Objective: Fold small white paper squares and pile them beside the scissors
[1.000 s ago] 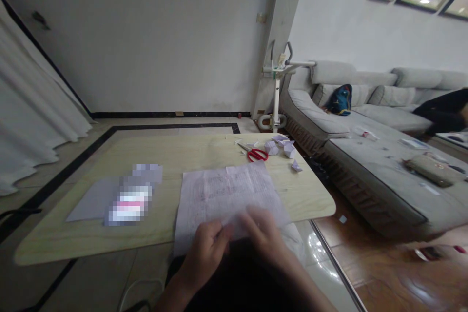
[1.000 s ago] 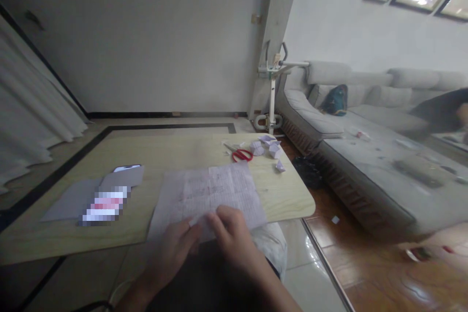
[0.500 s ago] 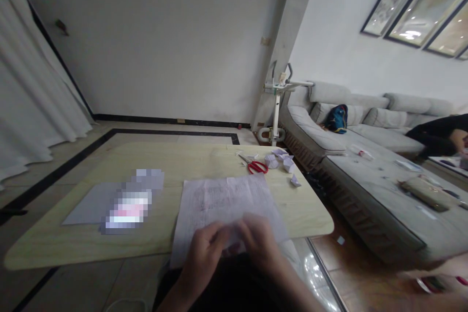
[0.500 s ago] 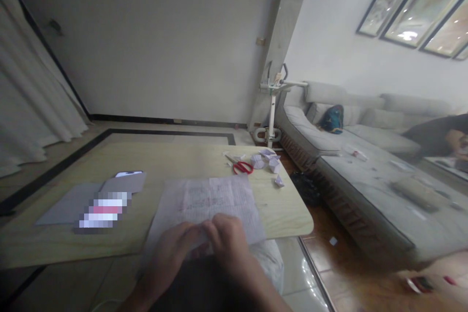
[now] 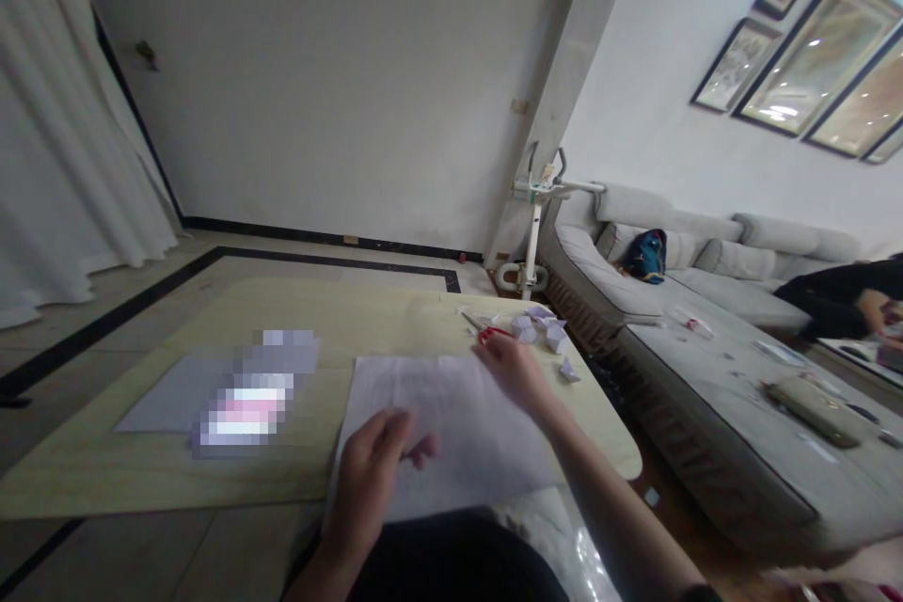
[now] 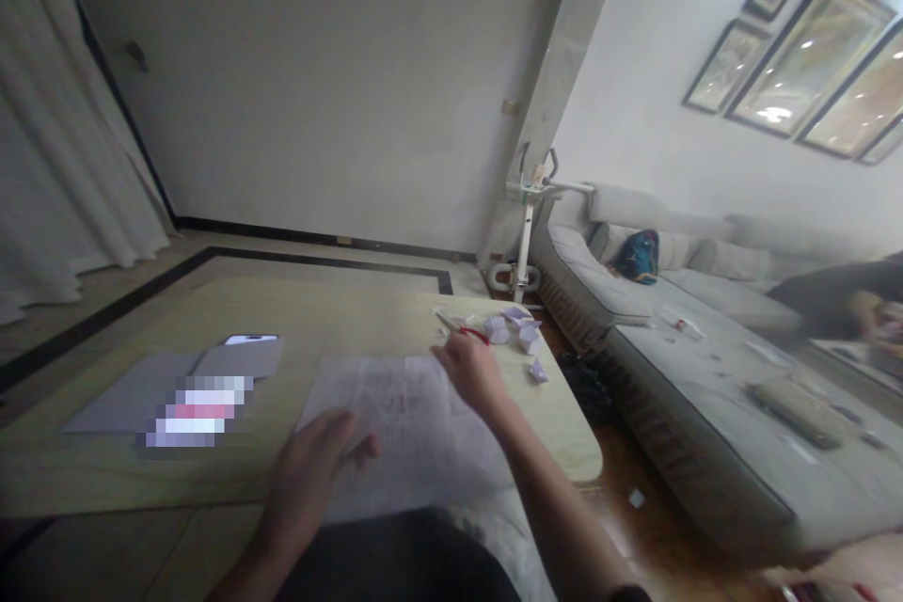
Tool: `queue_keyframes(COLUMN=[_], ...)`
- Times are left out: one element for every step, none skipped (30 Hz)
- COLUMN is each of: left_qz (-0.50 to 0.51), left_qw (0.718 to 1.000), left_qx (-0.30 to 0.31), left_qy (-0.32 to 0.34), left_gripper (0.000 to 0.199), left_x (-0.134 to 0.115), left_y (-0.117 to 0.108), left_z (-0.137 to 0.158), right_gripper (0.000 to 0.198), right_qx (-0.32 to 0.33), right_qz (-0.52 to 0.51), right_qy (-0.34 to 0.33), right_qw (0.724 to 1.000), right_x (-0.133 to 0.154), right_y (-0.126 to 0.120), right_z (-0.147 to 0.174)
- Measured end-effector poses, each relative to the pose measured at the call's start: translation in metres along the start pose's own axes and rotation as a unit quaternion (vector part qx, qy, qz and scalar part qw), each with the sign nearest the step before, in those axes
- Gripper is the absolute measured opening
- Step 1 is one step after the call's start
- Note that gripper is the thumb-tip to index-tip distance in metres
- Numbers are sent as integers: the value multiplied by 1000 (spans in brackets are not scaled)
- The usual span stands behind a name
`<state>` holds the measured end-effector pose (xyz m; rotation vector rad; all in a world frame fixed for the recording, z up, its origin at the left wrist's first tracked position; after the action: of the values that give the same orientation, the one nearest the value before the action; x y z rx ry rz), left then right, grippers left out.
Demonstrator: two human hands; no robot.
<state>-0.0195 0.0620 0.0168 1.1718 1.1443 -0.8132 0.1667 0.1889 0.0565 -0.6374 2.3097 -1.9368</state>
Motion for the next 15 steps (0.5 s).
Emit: queue_keyframes(left_qz=[-9, -18, -25, -32, -39, -48, -59, -74, -93, -113, -134, -155, -172, -186, -197], left_qw=[1000, 1000, 1000, 999, 999, 999, 998, 997, 995, 993, 989, 985, 981, 977, 974], left_qx=[0, 1, 3, 5, 10, 17, 22, 26, 30, 32, 37, 41, 47, 49, 50], left_qy=[5, 8, 9, 8, 5, 1, -3, -2, 5, 20, 43, 63, 78, 90, 97], left_gripper=[34, 34, 35, 36, 37, 37, 37, 36, 34, 32, 31, 30, 28, 27, 27], left_x=[-1, -1, -2, -1, 0, 2, 4, 7, 11, 15, 18, 22, 25, 29, 32], left_y=[-1, -1, 0, 1, 2, 4, 6, 7, 9, 10, 10, 11, 11, 11, 11], left_z=[-1, -2, -3, -4, -5, -6, -7, -7, -7, -7, -7, -7, -7, -7, -7], right_gripper=[32, 28, 25, 25, 26, 26, 27, 28, 29, 31, 31, 31, 31, 31, 32], right_qx=[2, 8, 17, 32, 50, 69, 88, 105, 120, 133, 142, 149, 153, 155, 154], right_qz=[23, 45, 66, 84, 100, 115, 127, 139, 150, 160, 169, 177, 185, 191, 196], right_qy=[15, 28, 38, 46, 51, 55, 58, 60, 63, 66, 69, 71, 72, 71, 69], right_qw=[1000, 999, 997, 995, 992, 989, 986, 983, 979, 976, 973, 970, 968, 967, 966], right_x=[-10, -19, -27, -32, -36, -38, -39, -40, -40, -39, -39, -38, -38, -38, -37], right_y=[-3, -5, -5, -4, -2, 0, 3, 6, 9, 11, 13, 14, 14, 15, 15], right_z=[-13, -24, -34, -41, -47, -52, -55, -57, -59, -60, -61, -62, -62, -62, -63])
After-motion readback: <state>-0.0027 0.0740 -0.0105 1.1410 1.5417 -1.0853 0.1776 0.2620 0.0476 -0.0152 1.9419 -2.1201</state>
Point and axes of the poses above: each hand's wrist, its own z-axis away from the middle knuckle, its own y-axis out of the palm, x = y × z, the point moved 1 cm from there along -z, towards the middle knuckle, and after that the axes turned 3 degrees about z, right-handed, at the moved point
